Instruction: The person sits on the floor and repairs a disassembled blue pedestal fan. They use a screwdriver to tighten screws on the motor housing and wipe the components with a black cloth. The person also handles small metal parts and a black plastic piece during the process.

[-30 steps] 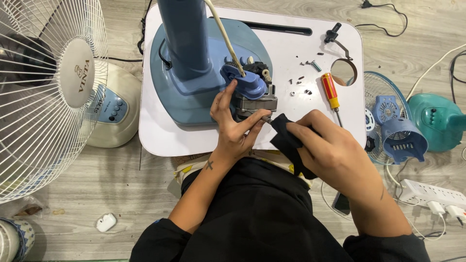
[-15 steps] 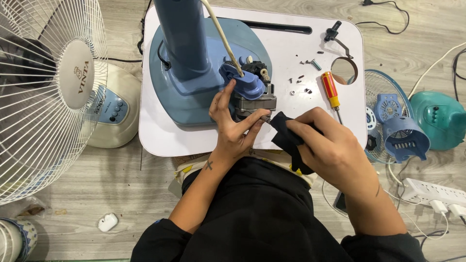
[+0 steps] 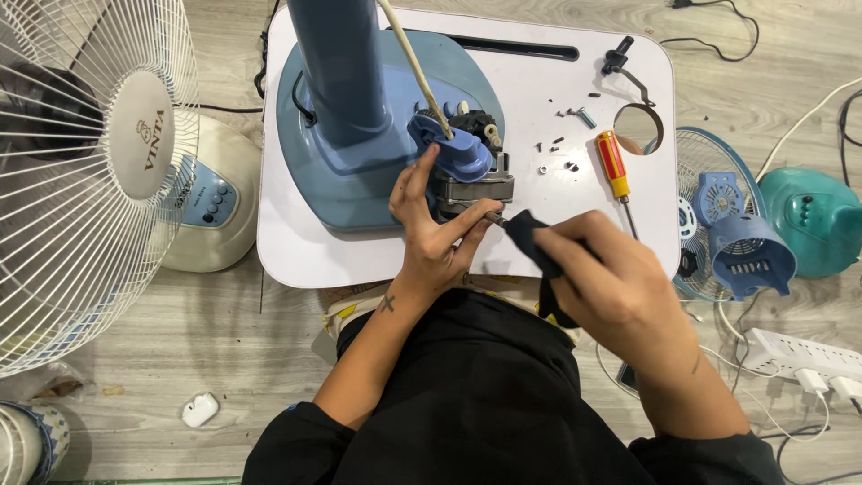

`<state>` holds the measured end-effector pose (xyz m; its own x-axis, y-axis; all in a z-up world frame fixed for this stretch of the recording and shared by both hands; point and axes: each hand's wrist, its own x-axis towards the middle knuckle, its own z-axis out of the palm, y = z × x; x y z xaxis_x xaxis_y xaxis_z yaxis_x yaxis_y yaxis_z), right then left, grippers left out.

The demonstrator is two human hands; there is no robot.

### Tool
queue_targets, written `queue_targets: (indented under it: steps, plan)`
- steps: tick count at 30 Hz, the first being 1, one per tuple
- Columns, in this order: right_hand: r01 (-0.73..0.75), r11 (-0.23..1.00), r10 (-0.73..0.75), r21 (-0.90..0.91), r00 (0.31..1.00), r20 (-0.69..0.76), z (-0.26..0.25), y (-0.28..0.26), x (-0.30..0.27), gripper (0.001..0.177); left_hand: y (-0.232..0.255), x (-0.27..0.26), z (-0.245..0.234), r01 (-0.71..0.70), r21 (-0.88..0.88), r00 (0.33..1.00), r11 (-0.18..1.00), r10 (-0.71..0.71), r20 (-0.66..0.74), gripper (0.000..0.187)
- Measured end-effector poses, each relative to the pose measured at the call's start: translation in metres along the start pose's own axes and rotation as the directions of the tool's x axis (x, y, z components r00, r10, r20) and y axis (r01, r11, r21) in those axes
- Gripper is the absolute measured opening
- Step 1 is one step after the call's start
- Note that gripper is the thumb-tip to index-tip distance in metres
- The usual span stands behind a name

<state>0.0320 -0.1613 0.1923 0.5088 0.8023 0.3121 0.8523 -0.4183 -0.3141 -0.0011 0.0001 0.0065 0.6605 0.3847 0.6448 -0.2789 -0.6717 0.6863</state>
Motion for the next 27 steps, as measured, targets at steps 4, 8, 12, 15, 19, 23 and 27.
queue_targets:
  steps: [4, 8, 12, 15, 19, 23, 27]
  plan:
    - [-0.021, 1.000, 0.021, -0.006, 1.000, -0.013, 0.006, 0.006, 0.000, 0.029, -0.002, -0.001, 0.000, -0.012, 0.012, 1.000, 1.000, 0.012, -0.011, 0.021]
    - [-0.025, 0.994, 0.005, -0.105, 0.982, -0.190, 0.022, 0.032, -0.017, 0.027, -0.004, 0.006, 0.003, -0.078, -0.001, 0.993, 0.997, 0.078, -0.089, 0.017]
    - [0.092, 0.996, -0.084, 0.017, 0.964, -0.252, 0.037, 0.032, -0.018, 0.028, -0.006, 0.010, 0.009, -0.175, -0.010, 0.965, 0.985, 0.169, -0.203, 0.015]
    - [0.116, 0.993, -0.103, 0.027, 0.950, -0.296, 0.042, 0.035, -0.013, 0.031, -0.004, 0.011, 0.007, -0.170, -0.005, 0.966, 0.985, 0.166, -0.196, 0.016]
    - [0.097, 0.994, -0.106, -0.045, 0.929, -0.354, 0.045, 0.042, -0.015, 0.024, -0.002, 0.010, 0.007, -0.157, -0.039, 0.972, 0.987, 0.147, -0.184, 0.017]
    - [0.093, 0.994, -0.070, 0.057, 0.948, -0.310, 0.050, 0.034, -0.017, 0.030, -0.002, 0.009, 0.010, -0.150, -0.027, 0.969, 0.988, 0.142, -0.201, 0.017]
    - [0.096, 0.994, -0.081, 0.045, 0.958, -0.275, 0.047, 0.033, -0.006, 0.029, 0.000, 0.000, -0.003, 0.012, -0.036, 1.000, 0.999, -0.012, 0.018, 0.023]
